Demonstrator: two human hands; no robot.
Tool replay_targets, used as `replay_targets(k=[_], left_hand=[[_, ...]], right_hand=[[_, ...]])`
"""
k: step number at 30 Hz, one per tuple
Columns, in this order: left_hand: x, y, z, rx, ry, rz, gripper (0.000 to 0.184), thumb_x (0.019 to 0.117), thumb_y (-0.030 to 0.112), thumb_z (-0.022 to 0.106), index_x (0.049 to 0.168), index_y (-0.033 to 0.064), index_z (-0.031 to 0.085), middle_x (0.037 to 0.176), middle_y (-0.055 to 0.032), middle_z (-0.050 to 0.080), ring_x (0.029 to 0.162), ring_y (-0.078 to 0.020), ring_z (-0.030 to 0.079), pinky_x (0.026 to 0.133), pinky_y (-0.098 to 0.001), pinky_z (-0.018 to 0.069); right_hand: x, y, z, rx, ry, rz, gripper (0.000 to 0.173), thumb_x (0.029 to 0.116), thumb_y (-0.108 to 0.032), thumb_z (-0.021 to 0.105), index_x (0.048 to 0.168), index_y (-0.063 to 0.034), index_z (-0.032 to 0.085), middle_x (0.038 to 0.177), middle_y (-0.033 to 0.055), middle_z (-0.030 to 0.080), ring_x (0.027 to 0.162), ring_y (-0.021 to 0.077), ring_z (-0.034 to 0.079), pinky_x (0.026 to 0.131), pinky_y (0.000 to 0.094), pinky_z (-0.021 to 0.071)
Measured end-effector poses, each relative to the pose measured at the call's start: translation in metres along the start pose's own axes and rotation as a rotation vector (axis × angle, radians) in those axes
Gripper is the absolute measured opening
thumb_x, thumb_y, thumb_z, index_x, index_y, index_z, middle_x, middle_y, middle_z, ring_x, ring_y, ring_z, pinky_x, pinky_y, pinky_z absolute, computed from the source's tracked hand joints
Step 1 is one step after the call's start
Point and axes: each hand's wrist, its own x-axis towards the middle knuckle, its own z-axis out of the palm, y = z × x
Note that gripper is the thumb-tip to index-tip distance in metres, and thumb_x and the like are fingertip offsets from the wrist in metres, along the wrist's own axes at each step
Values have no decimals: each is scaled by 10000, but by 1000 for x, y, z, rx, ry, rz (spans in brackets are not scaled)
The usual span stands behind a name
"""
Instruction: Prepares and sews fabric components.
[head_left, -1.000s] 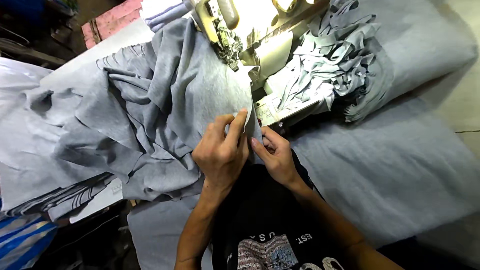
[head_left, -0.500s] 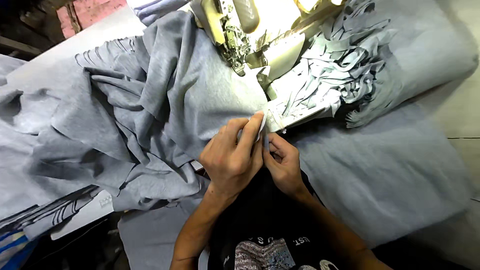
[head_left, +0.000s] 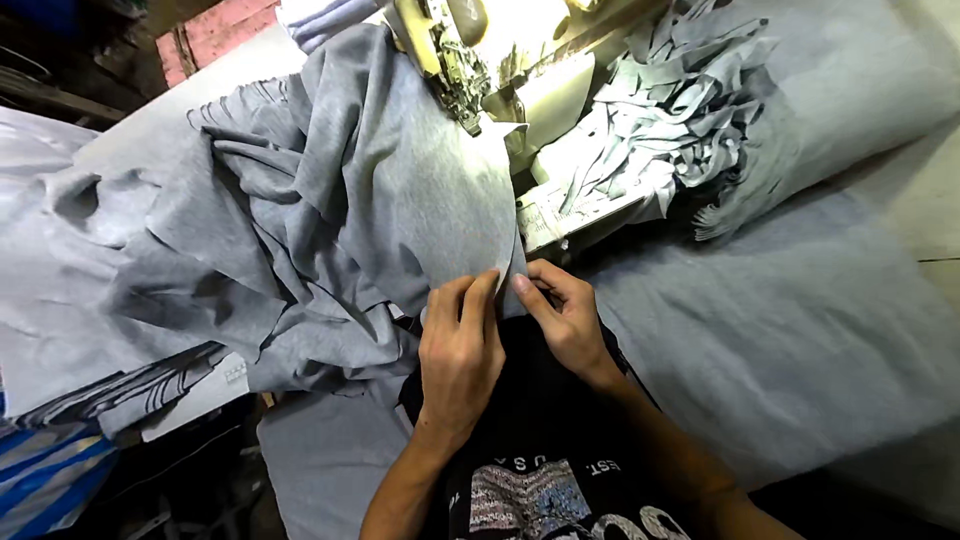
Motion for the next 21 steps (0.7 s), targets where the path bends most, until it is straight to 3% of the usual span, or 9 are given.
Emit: replay_targets(k=[4,11,15,21], left_hand=[[-13,14,2,23,54,11,199,919,89,705,1104,60,773,986,-115,698,933,-209,659,816,-277,550],[-26,17,17,4,-10,35,230,928,52,670,1133,55,772,997,-117,696,944,-225,645,815,-284,542],[-28,16,24,-13,-18,42,210,930,57,670,1112,46,776,985,-120,708,936,-230,662,809,-288,558],[-21,15,29,-38,5,75,185,929,66,677,1078,50,785,953,-114,709,902,-216,662,789,-271,554]], right_hand=[[-11,-2,-2,-94,91,13,189,1016,-169,611,945,-48,737,812,-14,648,715,16,590,644,168,503],[-23,3,-3,-214,187,16,151,983,-218,676,972,-110,780,911,-22,665,919,89,603,818,267,499],[-23,8,-6,-269,207,6,162,986,-236,674,971,-116,782,882,-36,666,888,90,586,834,304,471],[-19,11,-7,-238,206,-12,162,985,-201,664,951,-89,778,838,-27,664,837,62,603,794,240,502]])
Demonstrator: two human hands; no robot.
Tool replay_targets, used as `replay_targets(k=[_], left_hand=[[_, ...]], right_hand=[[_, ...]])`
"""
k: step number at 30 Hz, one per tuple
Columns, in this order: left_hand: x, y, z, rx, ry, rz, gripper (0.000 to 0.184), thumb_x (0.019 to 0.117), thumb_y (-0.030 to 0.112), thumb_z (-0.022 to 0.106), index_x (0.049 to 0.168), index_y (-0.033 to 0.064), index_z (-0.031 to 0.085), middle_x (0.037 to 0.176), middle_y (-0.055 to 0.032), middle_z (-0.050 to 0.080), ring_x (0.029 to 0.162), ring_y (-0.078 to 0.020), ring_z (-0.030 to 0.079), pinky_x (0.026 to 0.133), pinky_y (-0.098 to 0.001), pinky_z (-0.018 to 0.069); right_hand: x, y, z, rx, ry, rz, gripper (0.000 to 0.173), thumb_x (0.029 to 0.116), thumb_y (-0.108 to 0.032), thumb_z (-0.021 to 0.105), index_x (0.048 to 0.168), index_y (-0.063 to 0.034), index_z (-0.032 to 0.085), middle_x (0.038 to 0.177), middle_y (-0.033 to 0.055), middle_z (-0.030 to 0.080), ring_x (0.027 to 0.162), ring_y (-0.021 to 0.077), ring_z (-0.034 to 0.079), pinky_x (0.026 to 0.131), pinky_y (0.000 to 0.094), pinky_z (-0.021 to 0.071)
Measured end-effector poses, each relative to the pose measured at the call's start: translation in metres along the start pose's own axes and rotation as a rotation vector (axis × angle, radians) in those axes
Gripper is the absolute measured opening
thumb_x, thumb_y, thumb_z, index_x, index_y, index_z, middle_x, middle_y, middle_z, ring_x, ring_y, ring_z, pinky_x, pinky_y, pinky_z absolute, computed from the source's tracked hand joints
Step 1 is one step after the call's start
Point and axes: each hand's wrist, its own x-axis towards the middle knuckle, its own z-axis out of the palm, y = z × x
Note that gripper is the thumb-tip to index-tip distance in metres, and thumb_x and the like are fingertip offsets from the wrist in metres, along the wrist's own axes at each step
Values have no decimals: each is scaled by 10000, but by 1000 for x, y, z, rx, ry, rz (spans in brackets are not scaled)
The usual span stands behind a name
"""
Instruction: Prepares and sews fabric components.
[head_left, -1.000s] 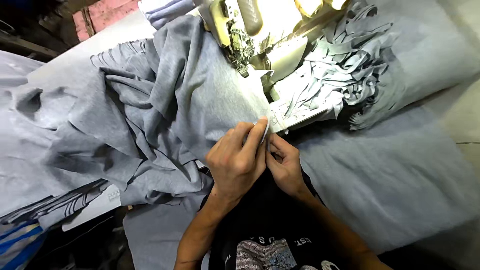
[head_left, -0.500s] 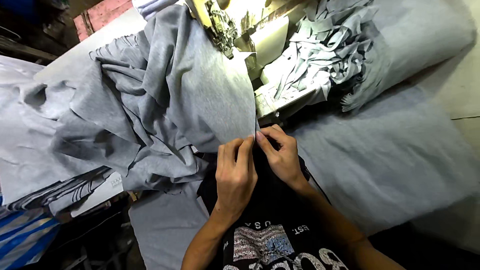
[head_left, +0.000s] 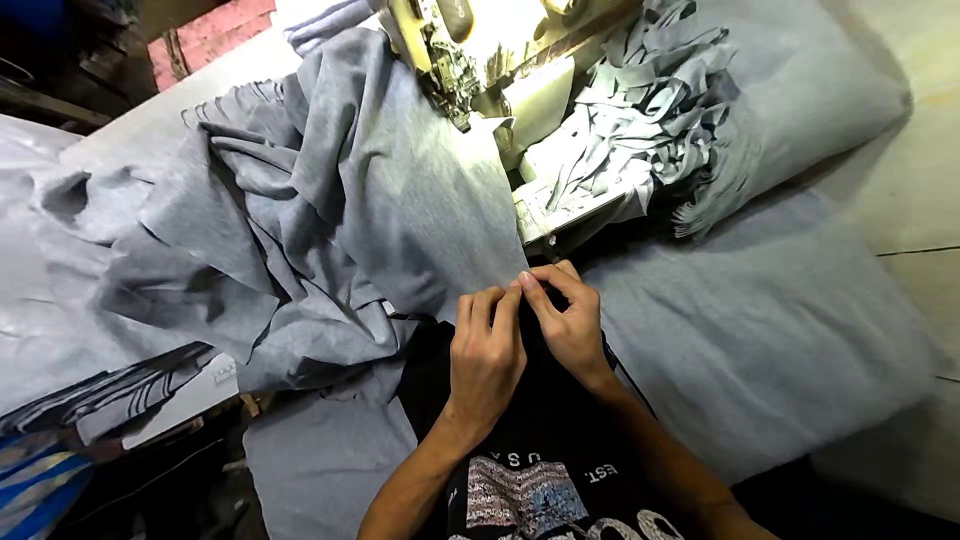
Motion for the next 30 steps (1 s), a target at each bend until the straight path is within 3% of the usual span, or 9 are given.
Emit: replay_targets(k=[6,12,26,30], left_hand=[[5,-1,3,-4,27,-16,195,930,64,684,1096,53,786,970,-109,711,916,-214,662,793,-268,552],[29,0,11,-6,102,3,230,928,65,702,1147,51,768,998,-101,699,945,-206,661,796,-267,558],[71,-1,16,4,177,84,233,930,42,696,1152,39,766,1050,-126,699,984,-225,659,838,-275,553],[74,-14,14,-75,140,190,276,934,-5,663,1198,12,740,1093,-134,704,1016,-225,664,868,-285,557]], right_hand=[[5,-1,0,-3,8,-15,145,981,-175,665,960,-79,771,830,-29,656,809,51,591,771,223,494],[22,-4,5,-46,73,-63,134,979,-170,672,997,-77,767,823,-25,626,761,32,569,684,181,474],[77,-18,1,-112,31,-168,121,996,-137,653,1027,-78,753,883,7,687,773,80,601,689,260,481],[84,-19,-4,-36,-40,-150,116,991,-91,650,1061,-60,738,881,17,690,730,40,637,636,190,529]])
